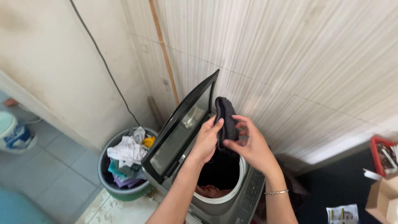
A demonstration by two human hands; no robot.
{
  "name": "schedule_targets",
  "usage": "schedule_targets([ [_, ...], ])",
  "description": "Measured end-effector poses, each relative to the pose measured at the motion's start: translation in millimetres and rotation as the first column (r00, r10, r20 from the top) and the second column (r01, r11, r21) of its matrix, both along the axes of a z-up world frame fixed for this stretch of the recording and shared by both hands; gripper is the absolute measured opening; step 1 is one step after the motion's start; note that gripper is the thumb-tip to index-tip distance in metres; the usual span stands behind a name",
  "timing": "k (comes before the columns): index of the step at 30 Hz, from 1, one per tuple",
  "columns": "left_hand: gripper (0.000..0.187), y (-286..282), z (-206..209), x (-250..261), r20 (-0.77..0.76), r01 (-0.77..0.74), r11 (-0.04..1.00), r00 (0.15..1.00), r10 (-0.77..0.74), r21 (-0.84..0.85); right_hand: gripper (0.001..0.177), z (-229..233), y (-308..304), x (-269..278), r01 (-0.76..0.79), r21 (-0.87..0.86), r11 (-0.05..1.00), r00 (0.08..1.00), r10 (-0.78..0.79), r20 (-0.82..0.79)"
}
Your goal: Loading clothes from a laundry basket into a top-loading washing machine.
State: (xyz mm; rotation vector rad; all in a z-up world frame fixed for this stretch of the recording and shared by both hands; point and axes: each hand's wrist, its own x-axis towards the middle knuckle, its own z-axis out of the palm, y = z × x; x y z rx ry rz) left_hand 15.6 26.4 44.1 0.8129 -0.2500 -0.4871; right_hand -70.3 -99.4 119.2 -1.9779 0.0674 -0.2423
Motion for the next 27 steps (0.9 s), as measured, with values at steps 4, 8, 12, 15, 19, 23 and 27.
schedule_targets([
  [4,0.044,13.0,3.5,2.5,0.104,0.065,0.997,0.992,-0.068,0.033,0.075,-2.2,6.7,-7.9,-0.002,0.019,1.0,0.999,0.003,-0.044],
  [8,0.059,26.5,9.3,8.4,0.253,0.077,0.973,0.958,-0.132,0.218,0.058,-25.4,-18.7,-9.1,0.105,-0.036,0.994,0.992,-0.102,0.076],
  [12,0.044,44.2,1.0,28.7,0.39,-0.081,0.912,0.916,-0.091,0.402,0.028,-6.3,-34.7,-23.4,0.41,-0.047,0.911,0.904,-0.398,0.157],
  [15,0.034,61.2,11.4,34.5,0.531,-0.267,0.848,0.847,-0.02,0.458,0.021,0.8,-50.7,-30.1,0.534,0.059,0.844,0.806,-0.529,0.265],
  [19,0.03,77.7,46.6,22.7,0.618,-0.41,0.773,0.786,0.029,0.485,0.02,-0.2,-70.5,-33.5,0.576,0.184,0.797,0.737,-0.603,0.304],
  [23,0.025,80.2,33.5,30.6,0.559,-0.35,0.852,0.825,0.084,0.388,0.02,-18.2,-94.8,-29.8,0.484,0.422,0.766,0.735,-0.618,0.278],
  [27,0.019,87.8,20.4,41.1,0.464,-0.219,0.907,0.885,0.029,0.36,0.024,-42.7,-120.3,-20.9,0.459,0.533,0.711,0.715,-0.652,0.253],
])
